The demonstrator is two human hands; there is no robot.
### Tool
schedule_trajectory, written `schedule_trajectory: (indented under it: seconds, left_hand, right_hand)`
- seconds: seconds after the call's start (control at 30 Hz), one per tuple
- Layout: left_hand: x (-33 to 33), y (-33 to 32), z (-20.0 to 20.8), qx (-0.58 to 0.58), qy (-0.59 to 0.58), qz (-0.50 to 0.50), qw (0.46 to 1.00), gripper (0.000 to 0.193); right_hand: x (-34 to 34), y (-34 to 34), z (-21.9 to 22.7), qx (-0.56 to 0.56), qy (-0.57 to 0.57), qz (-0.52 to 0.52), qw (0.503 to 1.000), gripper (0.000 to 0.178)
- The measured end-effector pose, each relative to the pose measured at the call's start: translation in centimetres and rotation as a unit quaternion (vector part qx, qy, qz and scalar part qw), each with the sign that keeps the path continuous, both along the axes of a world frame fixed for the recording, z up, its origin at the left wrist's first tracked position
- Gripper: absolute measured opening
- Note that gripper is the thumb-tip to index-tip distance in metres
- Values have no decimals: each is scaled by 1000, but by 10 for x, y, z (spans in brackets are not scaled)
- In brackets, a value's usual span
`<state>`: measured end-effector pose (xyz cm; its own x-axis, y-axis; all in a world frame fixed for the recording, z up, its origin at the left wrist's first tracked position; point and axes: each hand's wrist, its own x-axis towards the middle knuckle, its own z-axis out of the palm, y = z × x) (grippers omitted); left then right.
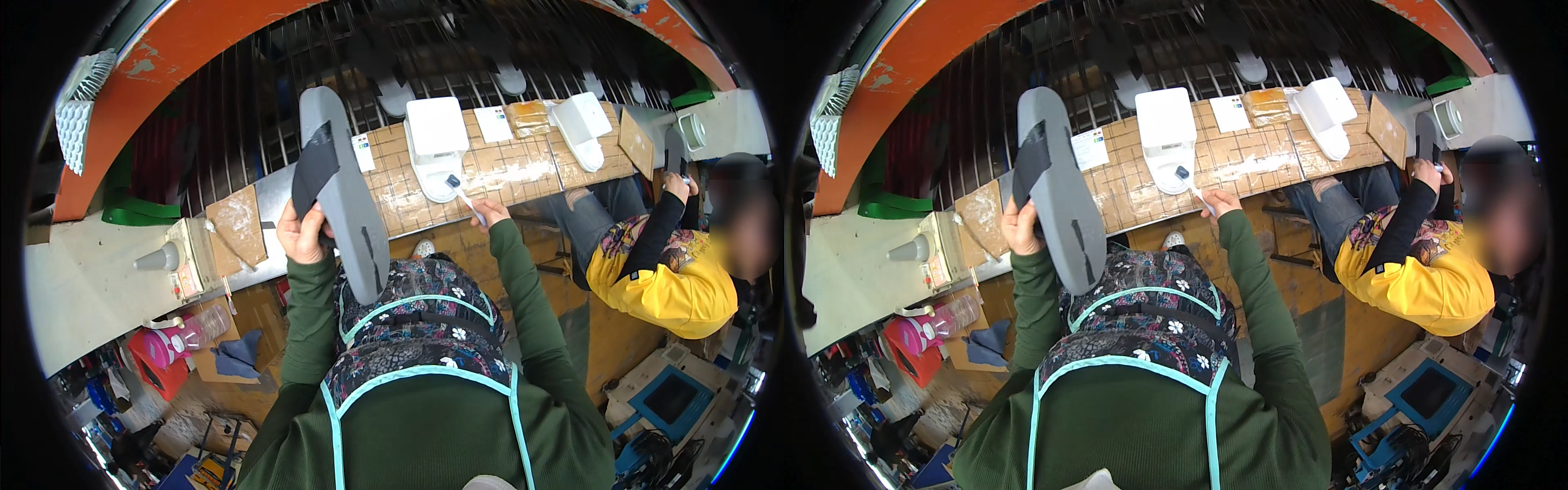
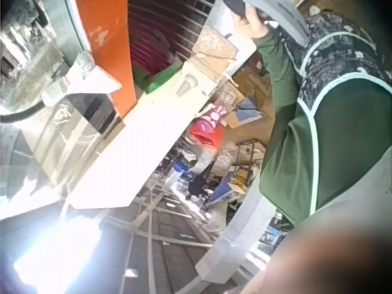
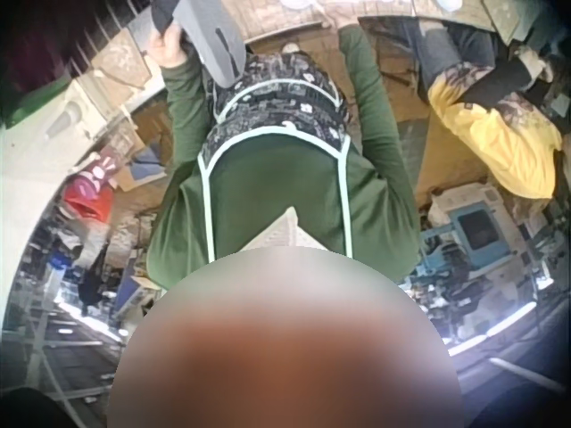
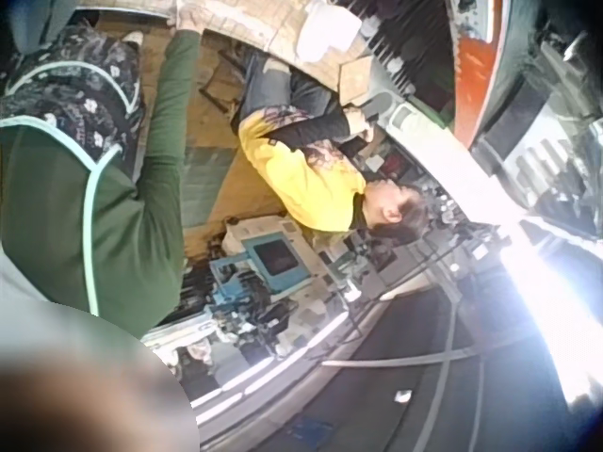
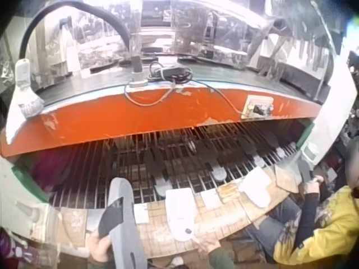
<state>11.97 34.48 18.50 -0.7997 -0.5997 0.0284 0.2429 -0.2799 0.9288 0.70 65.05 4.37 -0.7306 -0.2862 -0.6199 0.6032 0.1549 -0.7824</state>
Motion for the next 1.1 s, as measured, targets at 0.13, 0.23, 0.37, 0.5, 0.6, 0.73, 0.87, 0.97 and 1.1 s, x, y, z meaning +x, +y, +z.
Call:
schedule_trajectory:
  seconds: [0.13, 0.23, 0.37, 0.5, 0.6, 0.73, 0.87, 0.97, 1.1]
  left_hand:
    - [-15, 19, -8, -20, -42, -53, 997, 16]
    - [-27, 29, -3, -23, -32, -93, 995, 17]
    - [-38, 47, 16, -23, 34, -110, 993, 20]
    - [-36, 67, 33, -32, 67, -110, 991, 21]
    - [-33, 74, 40, -31, 90, -129, 987, 21]
    - [-33, 75, 42, -66, 92, -112, 987, 20]
    - [-32, 71, 41, -93, 76, -117, 986, 20]
    - [-32, 68, 41, -113, 63, -110, 985, 20]
    - [-25, 66, 43, -130, 55, -113, 984, 19]
  right_hand:
    - [9, -5, 21, -135, -2, -74, 988, 13]
    - [16, -22, 68, -111, 189, -95, 971, 15]
    - [36, -29, 153, 10, 453, -113, 884, 17]
    - [61, -42, 197, -33, 508, -102, 855, 21]
    - [67, -52, 200, -57, 470, -114, 874, 21]
    - [63, -57, 193, -34, 471, -129, 872, 20]
    - [53, -61, 195, 10, 496, -122, 860, 19]
    - [43, -64, 198, 31, 523, -122, 843, 18]
    - [35, -62, 205, 75, 555, -113, 820, 19]
